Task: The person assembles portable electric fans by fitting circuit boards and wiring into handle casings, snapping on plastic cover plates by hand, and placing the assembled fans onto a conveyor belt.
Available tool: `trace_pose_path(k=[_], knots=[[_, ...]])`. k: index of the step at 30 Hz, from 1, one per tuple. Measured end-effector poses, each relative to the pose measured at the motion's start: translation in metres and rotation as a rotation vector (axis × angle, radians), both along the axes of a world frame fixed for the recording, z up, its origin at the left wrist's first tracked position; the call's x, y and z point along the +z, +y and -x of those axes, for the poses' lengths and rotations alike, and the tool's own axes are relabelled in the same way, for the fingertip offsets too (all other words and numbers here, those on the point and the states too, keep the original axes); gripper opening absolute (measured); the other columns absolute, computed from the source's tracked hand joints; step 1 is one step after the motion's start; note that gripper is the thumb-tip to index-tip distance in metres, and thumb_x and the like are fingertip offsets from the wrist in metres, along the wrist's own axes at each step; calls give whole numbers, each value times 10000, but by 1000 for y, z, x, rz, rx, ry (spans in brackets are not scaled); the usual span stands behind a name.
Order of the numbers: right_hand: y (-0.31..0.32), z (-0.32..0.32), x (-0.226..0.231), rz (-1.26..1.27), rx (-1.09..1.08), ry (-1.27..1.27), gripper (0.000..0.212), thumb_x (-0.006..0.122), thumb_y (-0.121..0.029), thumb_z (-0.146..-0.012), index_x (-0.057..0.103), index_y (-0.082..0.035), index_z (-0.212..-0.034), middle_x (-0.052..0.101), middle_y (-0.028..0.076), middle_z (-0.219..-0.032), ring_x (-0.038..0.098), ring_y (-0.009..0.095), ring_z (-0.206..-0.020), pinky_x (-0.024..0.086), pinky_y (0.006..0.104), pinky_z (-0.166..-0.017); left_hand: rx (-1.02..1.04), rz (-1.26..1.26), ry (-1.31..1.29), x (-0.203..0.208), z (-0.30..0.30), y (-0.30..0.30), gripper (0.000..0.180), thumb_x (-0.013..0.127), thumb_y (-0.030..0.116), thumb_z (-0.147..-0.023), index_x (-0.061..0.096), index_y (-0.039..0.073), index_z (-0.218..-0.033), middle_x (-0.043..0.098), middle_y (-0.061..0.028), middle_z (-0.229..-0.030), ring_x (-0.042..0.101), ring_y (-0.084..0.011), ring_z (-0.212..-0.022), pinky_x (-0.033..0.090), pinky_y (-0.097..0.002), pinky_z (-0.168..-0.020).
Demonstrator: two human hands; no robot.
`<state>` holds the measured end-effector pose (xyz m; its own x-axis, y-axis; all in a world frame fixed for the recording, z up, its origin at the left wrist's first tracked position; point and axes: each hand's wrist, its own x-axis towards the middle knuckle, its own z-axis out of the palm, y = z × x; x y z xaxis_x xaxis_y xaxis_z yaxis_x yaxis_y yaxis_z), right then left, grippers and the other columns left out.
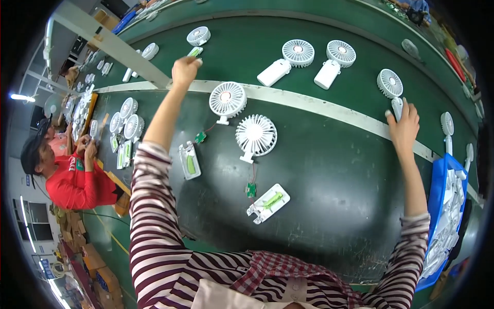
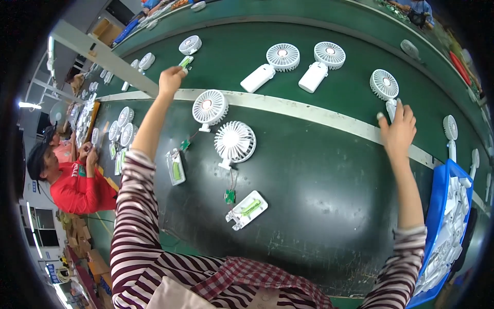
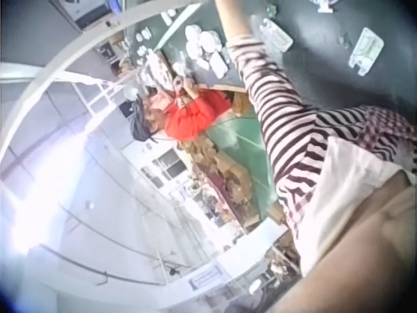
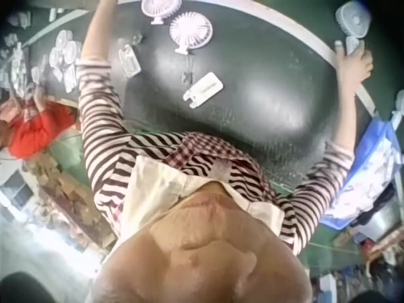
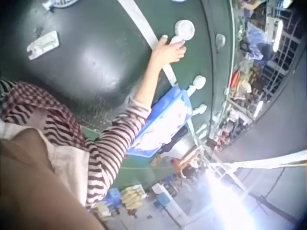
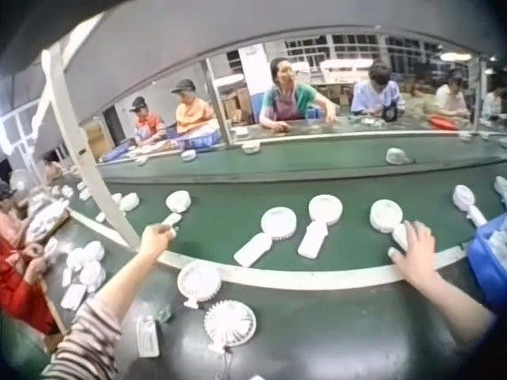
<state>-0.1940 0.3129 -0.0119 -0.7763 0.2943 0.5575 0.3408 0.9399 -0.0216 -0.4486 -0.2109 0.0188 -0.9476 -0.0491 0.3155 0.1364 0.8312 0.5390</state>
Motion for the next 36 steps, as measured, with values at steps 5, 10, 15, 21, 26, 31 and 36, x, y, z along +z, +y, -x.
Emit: trace_pose_path(k=[5,10,15,21,26,31,36], knots=[[-55,-56,-1,131,250,-83,472,604,-112,-745,445,35,-1165,414,219,-1216,411,381,-1097,334,424,-924,306,383,-154,-25,89,7,686,635,481,-686,447,115,-1235,483,-108,-1236,475,-279,-1119,407,-399,-900],[-69,-69,-7,98,231,-145,433,592,-90,-741,462,29,-1136,393,205,-1240,402,372,-1099,326,439,-906,198,459,-156,-43,113,25,544,625,439,-704,505,214,-1185,559,-111,-1121,525,-285,-1055,419,-401,-883],[-68,-69,-13,65,225,-133,427,588,-128,-753,466,26,-1132,394,208,-1236,393,364,-1106,320,439,-909,-82,-802,-417,-21,87,40,397,427,279,-850,502,-55,-1052,618,-162,-820,586,-240,-657,479,-363,-574],[-72,-76,-9,60,307,-26,454,632,-159,-720,481,33,-1103,416,217,-1215,398,367,-1114,316,446,-925,-584,-1226,-647,44,-24,60,387,353,274,-887,483,-54,-1046,608,-182,-853,593,-266,-671,495,-349,-549],[-127,-87,7,803,590,141,756,717,-228,-655,347,-6,-1276,361,185,-1292,384,338,-1175,351,423,-948,-844,-1360,-990,69,-159,119,442,374,310,-872,452,-44,-1123,591,-201,-904,593,-267,-706,504,-349,-554],[-178,-115,33,1557,798,34,944,719,-119,-595,188,-46,-1372,310,140,-1354,397,274,-1187,370,350,-931,-907,-1447,-1342,42,-256,150,501,405,347,-852,460,-60,-1137,596,-205,-912,610,-270,-708,516,-344,-571],[-166,-175,19,1005,642,49,659,687,-82,-576,433,27,-1174,460,121,-1177,455,234,-1099,355,310,-936,-1054,-1122,-1279,35,-302,170,477,482,313,-828,485,-21,-1169,606,-169,-894,604,-212,-737,495,-287,-604]])
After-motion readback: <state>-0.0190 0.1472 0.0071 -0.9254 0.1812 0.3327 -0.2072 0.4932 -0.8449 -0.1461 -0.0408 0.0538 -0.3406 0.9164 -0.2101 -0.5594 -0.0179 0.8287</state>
